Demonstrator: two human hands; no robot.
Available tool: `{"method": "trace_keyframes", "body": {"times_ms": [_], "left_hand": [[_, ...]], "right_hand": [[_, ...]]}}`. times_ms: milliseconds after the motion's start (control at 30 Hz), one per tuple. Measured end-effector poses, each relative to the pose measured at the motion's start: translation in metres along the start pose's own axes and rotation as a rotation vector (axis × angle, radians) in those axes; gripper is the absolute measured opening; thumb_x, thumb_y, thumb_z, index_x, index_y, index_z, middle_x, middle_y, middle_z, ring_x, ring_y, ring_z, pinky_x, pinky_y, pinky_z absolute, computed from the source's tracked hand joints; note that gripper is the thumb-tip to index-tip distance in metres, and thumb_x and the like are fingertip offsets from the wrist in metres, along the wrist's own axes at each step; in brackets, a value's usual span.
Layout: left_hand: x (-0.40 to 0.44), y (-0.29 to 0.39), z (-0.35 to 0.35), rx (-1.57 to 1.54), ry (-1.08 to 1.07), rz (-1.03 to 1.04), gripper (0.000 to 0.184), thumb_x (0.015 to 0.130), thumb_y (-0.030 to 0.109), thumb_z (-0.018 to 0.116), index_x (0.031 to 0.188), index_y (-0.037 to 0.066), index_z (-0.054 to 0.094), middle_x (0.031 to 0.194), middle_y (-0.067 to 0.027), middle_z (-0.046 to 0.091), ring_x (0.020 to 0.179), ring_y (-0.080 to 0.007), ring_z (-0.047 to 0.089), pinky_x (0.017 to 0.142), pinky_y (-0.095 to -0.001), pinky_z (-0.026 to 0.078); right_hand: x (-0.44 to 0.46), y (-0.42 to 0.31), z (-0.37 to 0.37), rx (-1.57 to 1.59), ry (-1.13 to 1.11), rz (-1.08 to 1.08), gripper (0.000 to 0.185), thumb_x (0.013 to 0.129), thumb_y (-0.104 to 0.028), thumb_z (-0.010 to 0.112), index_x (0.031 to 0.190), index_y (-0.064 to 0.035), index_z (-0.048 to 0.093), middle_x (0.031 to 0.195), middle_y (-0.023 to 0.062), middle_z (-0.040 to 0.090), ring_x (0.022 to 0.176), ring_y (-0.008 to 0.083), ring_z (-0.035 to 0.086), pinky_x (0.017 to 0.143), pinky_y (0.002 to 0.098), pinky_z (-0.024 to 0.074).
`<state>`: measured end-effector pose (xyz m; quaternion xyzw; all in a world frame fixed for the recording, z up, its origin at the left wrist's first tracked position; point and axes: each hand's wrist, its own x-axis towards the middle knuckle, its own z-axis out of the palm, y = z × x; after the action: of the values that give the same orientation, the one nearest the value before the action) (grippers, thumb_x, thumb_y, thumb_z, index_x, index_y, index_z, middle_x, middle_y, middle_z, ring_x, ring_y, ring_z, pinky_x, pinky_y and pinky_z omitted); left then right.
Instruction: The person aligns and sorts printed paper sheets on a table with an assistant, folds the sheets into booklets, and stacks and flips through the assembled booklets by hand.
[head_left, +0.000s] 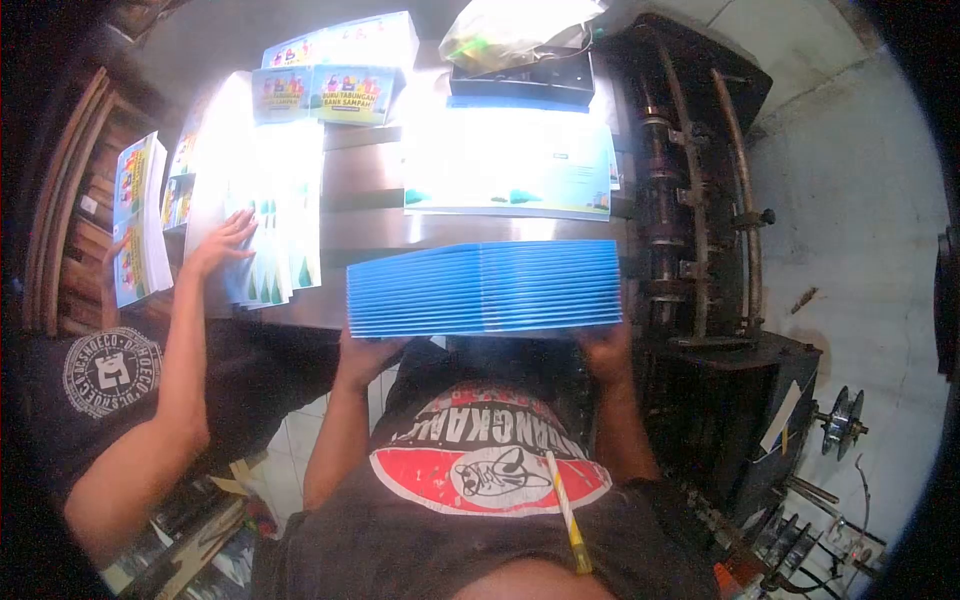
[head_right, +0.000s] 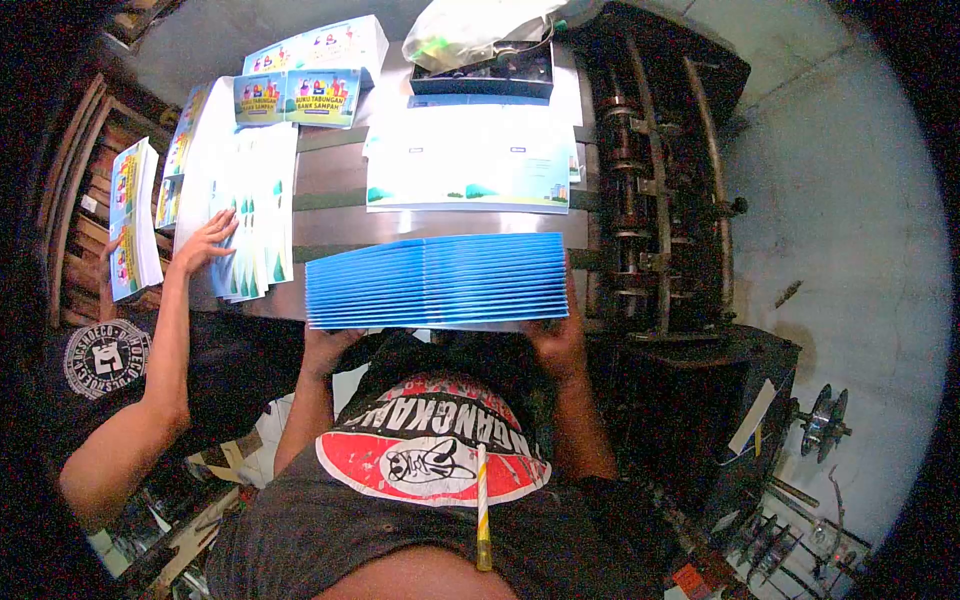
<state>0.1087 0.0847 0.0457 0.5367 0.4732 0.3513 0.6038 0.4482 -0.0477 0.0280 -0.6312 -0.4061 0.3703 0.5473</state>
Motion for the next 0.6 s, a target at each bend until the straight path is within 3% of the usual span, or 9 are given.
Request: {"method": "trace_keyframes", "body": {"times_ms": [133,200,267,300,333,467,600], "left_hand": [[0.007,0.001,-0.003,-0.024,-0.025,-0.011,0.058,0.072,0.003,0.084,0.122,0.002,0.055,0.109,-0.0054,0.064,0.098,-0.016,0.062,0.086,-0.0318,0.052],[0.01,0.006,-0.001,-0.039,-0.03,-0.033,0.06,0.071,0.003,0.084,0.124,0.002,0.055,0.109,-0.0051,0.064,0.097,-0.0153,0.062,0.085,-0.0311,0.052],[0.01,0.015,0.008,0.011,-0.003,0.073,0.066,0.07,0.003,0.085,0.127,0.001,0.053,0.106,-0.0046,0.065,0.095,-0.0131,0.061,0.083,-0.0297,0.052],[0.009,0.012,0.004,0.035,-0.028,0.05,0.079,0.068,0.004,0.086,0.136,0.001,0.046,0.114,-0.0067,0.063,0.1,-0.0138,0.059,0.088,-0.0297,0.051],[0.009,0.01,0.004,0.034,-0.028,0.05,0.079,0.068,0.004,0.086,0.136,0.001,0.046,0.114,-0.0067,0.063,0.1,-0.0138,0.059,0.088,-0.0297,0.051],[0.012,0.003,0.006,0.177,-0.022,0.158,0.09,0.071,0.016,0.088,0.144,0.001,0.038,0.141,-0.0126,0.049,0.125,-0.0229,0.05,0.106,-0.0352,0.041],[0.017,0.0,0.009,0.207,0.011,0.249,0.089,0.072,0.013,0.085,0.145,0.0,0.035,0.151,-0.0147,0.038,0.137,-0.0246,0.039,0.115,-0.0371,0.03]], "right_hand": [[0.008,-0.025,0.002,0.029,-0.005,0.116,0.087,0.08,-0.007,0.077,0.151,-0.0061,0.028,0.143,0.0143,0.048,0.13,0.0242,0.047,0.109,0.0377,0.0372],[0.011,-0.017,0.001,-0.078,-0.011,0.012,0.089,0.078,-0.008,0.078,0.152,-0.0065,0.028,0.142,0.0138,0.049,0.129,0.0241,0.048,0.109,0.0376,0.0374],[0.012,-0.011,0.0,-0.075,-0.006,-0.005,0.09,0.078,-0.01,0.08,0.152,-0.0059,0.028,0.142,0.0135,0.049,0.129,0.0239,0.048,0.109,0.0374,0.0374],[0.012,-0.01,-0.001,-0.045,-0.016,-0.006,0.091,0.078,-0.01,0.08,0.152,-0.0056,0.028,0.143,0.0133,0.049,0.129,0.0238,0.048,0.109,0.0374,0.0373],[0.012,-0.01,-0.002,-0.03,-0.021,-0.006,0.091,0.078,-0.011,0.08,0.152,-0.0055,0.028,0.143,0.0132,0.049,0.129,0.0238,0.048,0.109,0.0374,0.0373],[0.011,-0.012,-0.001,-0.011,-0.023,0.034,0.093,0.077,-0.013,0.082,0.152,-0.0054,0.027,0.144,0.0125,0.047,0.129,0.0234,0.048,0.109,0.0371,0.0374],[0.009,-0.003,-0.004,0.105,-0.015,0.066,0.1,0.073,-0.013,0.085,0.152,-0.0058,0.024,0.145,0.0118,0.046,0.13,0.0229,0.047,0.109,0.0368,0.0371]]}}
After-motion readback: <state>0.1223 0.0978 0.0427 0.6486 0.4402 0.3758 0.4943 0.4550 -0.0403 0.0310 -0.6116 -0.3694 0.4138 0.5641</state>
